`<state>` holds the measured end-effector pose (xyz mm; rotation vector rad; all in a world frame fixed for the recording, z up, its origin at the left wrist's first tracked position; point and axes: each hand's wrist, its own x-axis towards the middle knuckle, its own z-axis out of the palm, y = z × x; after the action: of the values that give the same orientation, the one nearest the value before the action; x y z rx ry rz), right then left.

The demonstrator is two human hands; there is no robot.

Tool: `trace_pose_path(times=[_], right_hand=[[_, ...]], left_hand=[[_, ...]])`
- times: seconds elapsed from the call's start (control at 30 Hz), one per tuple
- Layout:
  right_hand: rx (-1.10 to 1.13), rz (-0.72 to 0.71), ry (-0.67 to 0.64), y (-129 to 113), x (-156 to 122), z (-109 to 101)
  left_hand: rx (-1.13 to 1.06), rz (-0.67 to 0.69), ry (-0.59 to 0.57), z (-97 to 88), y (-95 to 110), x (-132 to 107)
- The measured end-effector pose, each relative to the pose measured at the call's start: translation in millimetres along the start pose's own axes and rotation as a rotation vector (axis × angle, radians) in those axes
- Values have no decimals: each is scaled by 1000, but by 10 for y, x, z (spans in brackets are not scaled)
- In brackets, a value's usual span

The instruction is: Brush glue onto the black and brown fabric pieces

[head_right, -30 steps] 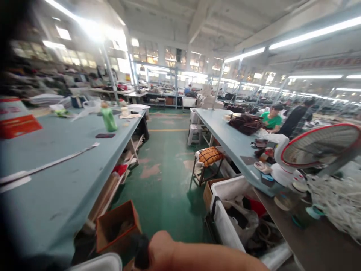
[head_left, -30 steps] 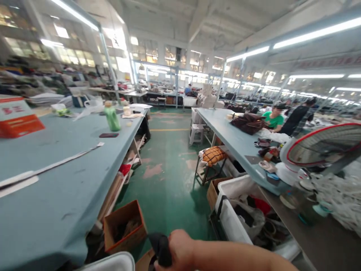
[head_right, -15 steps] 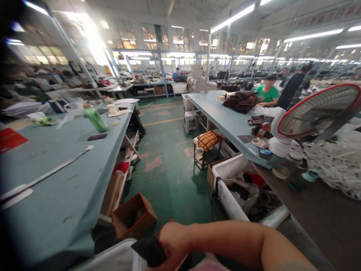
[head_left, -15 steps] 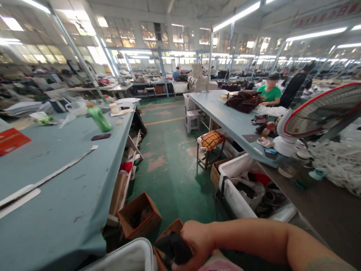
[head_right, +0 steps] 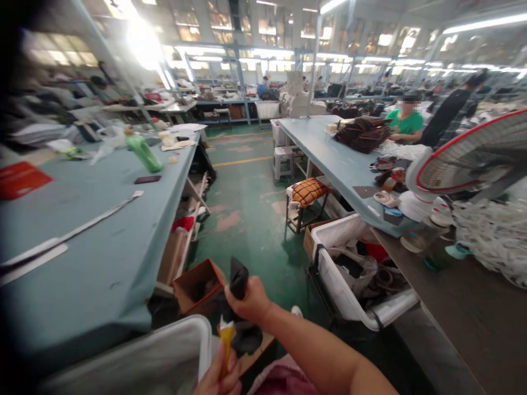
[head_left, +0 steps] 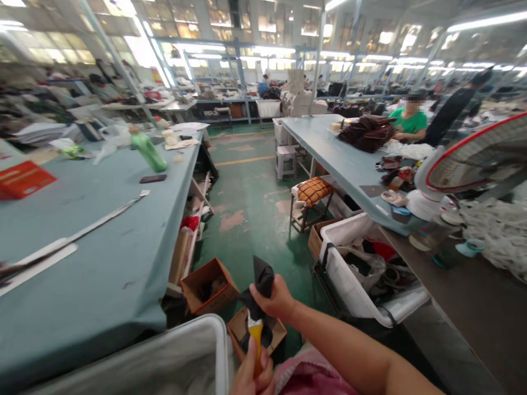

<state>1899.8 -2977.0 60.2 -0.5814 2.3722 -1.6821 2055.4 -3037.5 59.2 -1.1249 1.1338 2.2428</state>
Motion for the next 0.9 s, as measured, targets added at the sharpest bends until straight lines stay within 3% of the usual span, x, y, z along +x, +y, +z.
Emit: trace_pose_path(times=[0.13, 0.23, 0.3, 0.43, 0.6, 0.67, 0.77, 0.9], right_hand=[[-104, 77, 85, 164, 36, -2], [-127, 123, 31, 293, 70, -135], [-135, 137, -79, 385, 61, -174], [-140, 153, -326, 434, -88, -125], [-33, 156, -831, 127, -272, -197], [-21, 139, -954, -24, -289, -267], [-262, 68, -1011, -173, -285, -307], [-794, -96, -869, -273, -327, -209]], left_hand=[[-179, 58, -53, -19, -162, 120], [-232, 194, 84, -96, -52, -41], [-182, 355, 159, -154, 125, -216], [-98, 513, 134, -289, 446, -433], [76, 577, 41, -443, 417, -565], [177, 611, 20, -498, 368, -645], [384, 680, 15, -530, 337, -744], [584, 737, 133, -472, 309, -727]])
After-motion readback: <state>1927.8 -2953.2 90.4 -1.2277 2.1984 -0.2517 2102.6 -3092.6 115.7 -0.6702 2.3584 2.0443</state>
